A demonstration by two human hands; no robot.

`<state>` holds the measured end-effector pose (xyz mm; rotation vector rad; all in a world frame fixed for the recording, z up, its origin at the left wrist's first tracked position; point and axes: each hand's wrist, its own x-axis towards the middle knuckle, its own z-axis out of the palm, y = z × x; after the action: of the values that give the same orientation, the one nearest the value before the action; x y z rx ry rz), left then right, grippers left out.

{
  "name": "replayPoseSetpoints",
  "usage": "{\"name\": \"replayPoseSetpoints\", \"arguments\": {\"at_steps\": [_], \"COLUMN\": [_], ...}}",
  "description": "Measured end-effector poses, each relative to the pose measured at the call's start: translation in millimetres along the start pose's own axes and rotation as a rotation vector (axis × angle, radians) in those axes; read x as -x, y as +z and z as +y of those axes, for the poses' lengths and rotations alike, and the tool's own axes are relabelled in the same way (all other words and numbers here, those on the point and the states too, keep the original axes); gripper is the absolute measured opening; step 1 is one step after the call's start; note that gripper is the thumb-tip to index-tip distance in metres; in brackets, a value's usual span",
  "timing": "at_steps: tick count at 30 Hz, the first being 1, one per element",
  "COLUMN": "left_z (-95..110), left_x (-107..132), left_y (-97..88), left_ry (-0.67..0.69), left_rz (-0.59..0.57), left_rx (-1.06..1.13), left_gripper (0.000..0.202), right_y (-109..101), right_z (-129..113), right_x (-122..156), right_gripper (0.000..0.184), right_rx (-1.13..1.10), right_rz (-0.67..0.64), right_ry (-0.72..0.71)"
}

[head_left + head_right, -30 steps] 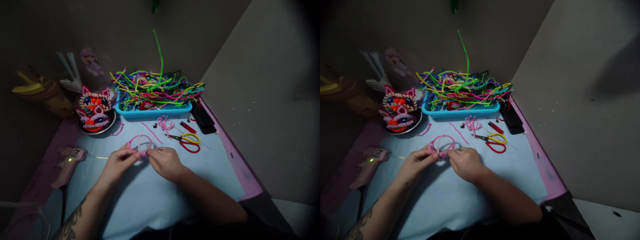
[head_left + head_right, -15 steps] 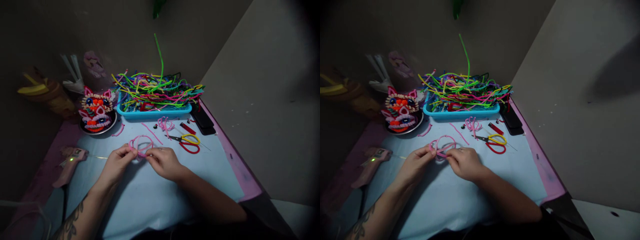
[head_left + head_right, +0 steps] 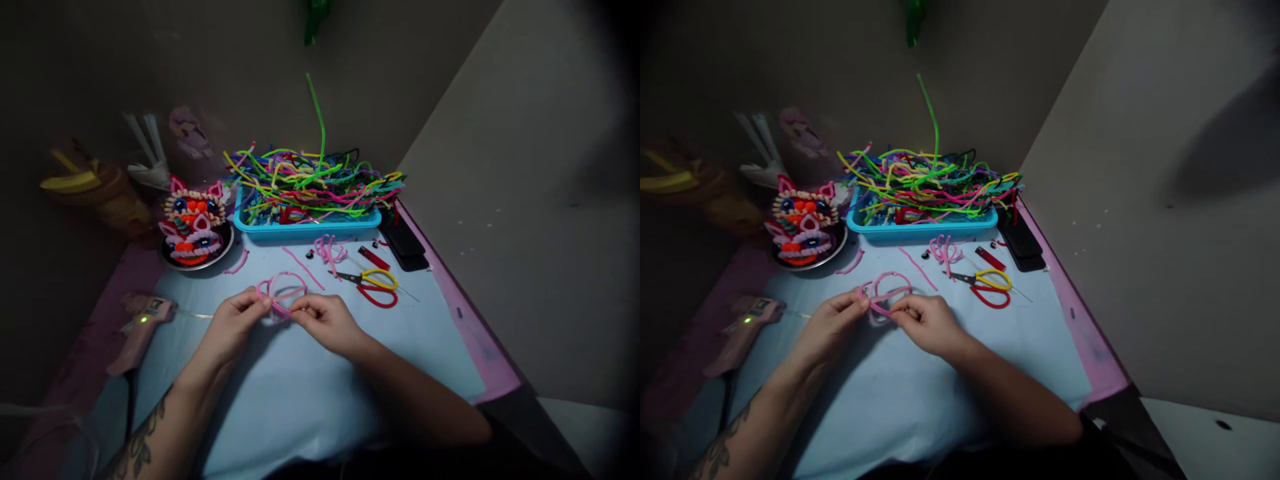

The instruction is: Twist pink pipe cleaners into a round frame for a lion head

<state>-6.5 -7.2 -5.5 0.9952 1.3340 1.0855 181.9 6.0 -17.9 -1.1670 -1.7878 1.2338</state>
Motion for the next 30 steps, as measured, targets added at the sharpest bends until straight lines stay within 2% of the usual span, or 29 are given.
{"name": "replayPoseSetpoints", "arguments": {"at_steps": [6, 10, 13, 17, 21, 25, 30], "left_z": [-4, -2, 3, 9, 5, -3, -5], "left_x": [-4, -5, -5, -6, -5, -5, -5], "left_y": [-7.8, -10.5, -15.5, -30.6, -44.0, -43.5, -39.2], "left_ry": [-0.093, -0.086, 0.022, 0.172, 0.278, 0.322, 0.336], "left_rz": [-0.057, -0.120, -0.040, 0.088, -0.030, -0.167, -0.209], "left_rx": [0.095, -0.046, -0.278, -0.543, -0.681, -0.790, -0.846], "left_gripper": [0.025, 0.031, 0.033, 0.030, 0.026, 0.019, 0.016], "right_y": [-8, -16, -21, -22, -19, -14, -14], "right_z": [1, 2, 6, 11, 15, 21, 22], "right_x": [-4, -7, -10, -14, -16, -16, -14], "right_gripper": [0.015, 0.019, 0.017, 0.014, 0.015, 0.012, 0.008], "right_rx": [-0.082, -0.095, -0.020, 0.154, 0.246, 0.283, 0.294], "right_rz": [-0.072, 0.075, 0.180, 0.167, 0.086, -0.019, -0.090], "right_ry": [-0.003, 0.010, 0.019, -0.063, -0.152, -0.194, -0.231]}}
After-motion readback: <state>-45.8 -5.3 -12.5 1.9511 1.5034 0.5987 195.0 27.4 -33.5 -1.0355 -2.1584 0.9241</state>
